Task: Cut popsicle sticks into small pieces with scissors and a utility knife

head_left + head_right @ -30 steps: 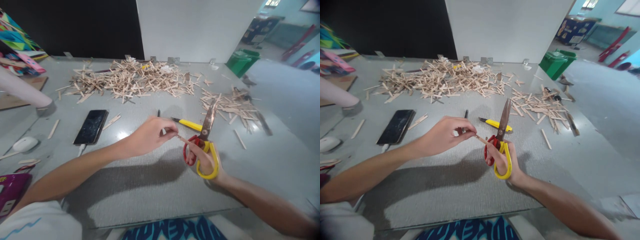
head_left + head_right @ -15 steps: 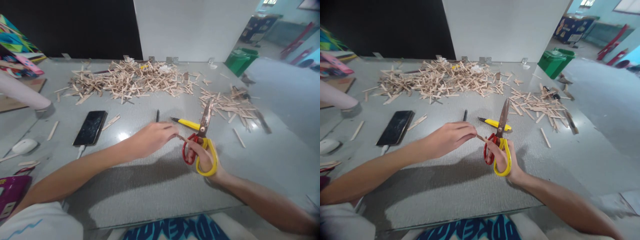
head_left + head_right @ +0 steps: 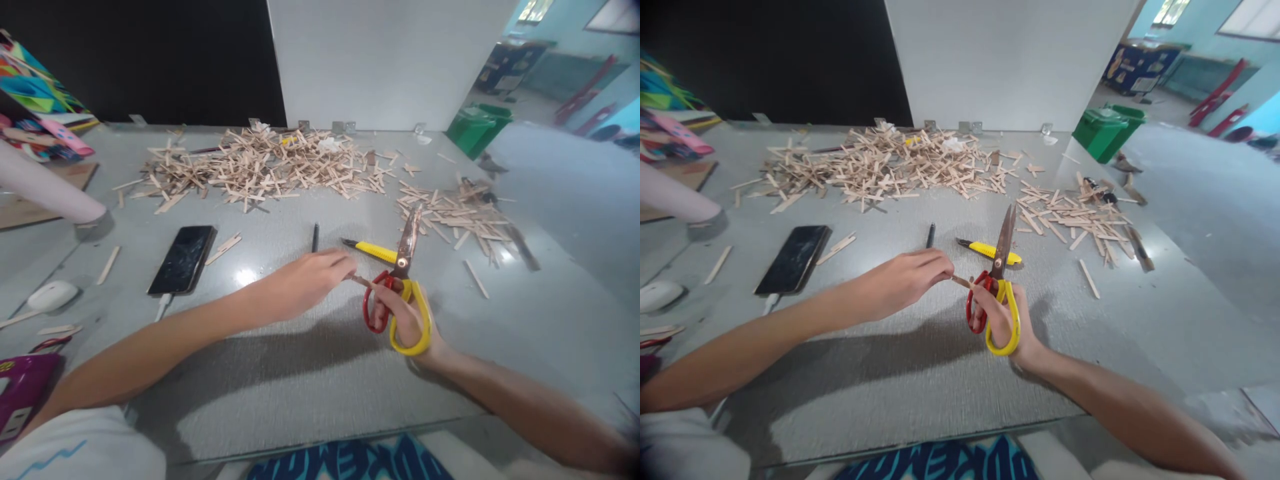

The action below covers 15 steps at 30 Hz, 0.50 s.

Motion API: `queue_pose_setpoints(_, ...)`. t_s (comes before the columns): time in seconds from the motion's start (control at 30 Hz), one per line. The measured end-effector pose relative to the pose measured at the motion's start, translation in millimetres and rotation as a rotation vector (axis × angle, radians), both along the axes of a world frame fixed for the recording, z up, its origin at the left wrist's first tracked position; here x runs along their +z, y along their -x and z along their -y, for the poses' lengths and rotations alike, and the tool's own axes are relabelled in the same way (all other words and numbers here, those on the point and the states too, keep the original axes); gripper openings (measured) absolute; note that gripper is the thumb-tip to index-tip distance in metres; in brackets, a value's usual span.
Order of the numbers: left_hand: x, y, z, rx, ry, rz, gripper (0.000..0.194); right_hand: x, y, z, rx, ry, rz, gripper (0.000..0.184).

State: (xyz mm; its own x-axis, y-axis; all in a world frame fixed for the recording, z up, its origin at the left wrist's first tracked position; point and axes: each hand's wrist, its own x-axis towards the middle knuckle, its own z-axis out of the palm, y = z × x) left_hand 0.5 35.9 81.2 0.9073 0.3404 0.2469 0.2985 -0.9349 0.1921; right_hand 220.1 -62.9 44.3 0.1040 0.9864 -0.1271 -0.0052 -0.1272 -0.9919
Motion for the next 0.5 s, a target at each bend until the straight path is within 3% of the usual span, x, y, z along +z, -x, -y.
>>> queue_pose_setpoints(0.13,6.5,-7.0,9.0,0.057,-0.235,-0.143,0.035,-2.3,-1.4,0.9,-0.001,-0.023,0.034,0.059)
queue_pose_setpoints(0.23,4.8,-10.2,11.3,0.105,-0.247,-0.112,0.031,-2.8,-2.9,1.3,0.025,-0.052,0.058,0.063)
queue_pose_setpoints(0.4,-1.5,-3.9,5.5,0.143,0.086,0.146,0.019,-2.2,-4.4,0.9,0.018,-0.093,0.072,0.064)
queue_pose_setpoints(0.5,5.6,-0.9,1.7,0.165,0.32,0.18,0.013,-2.3,-4.7,0.7,-0.006,-0.092,0.076,0.062)
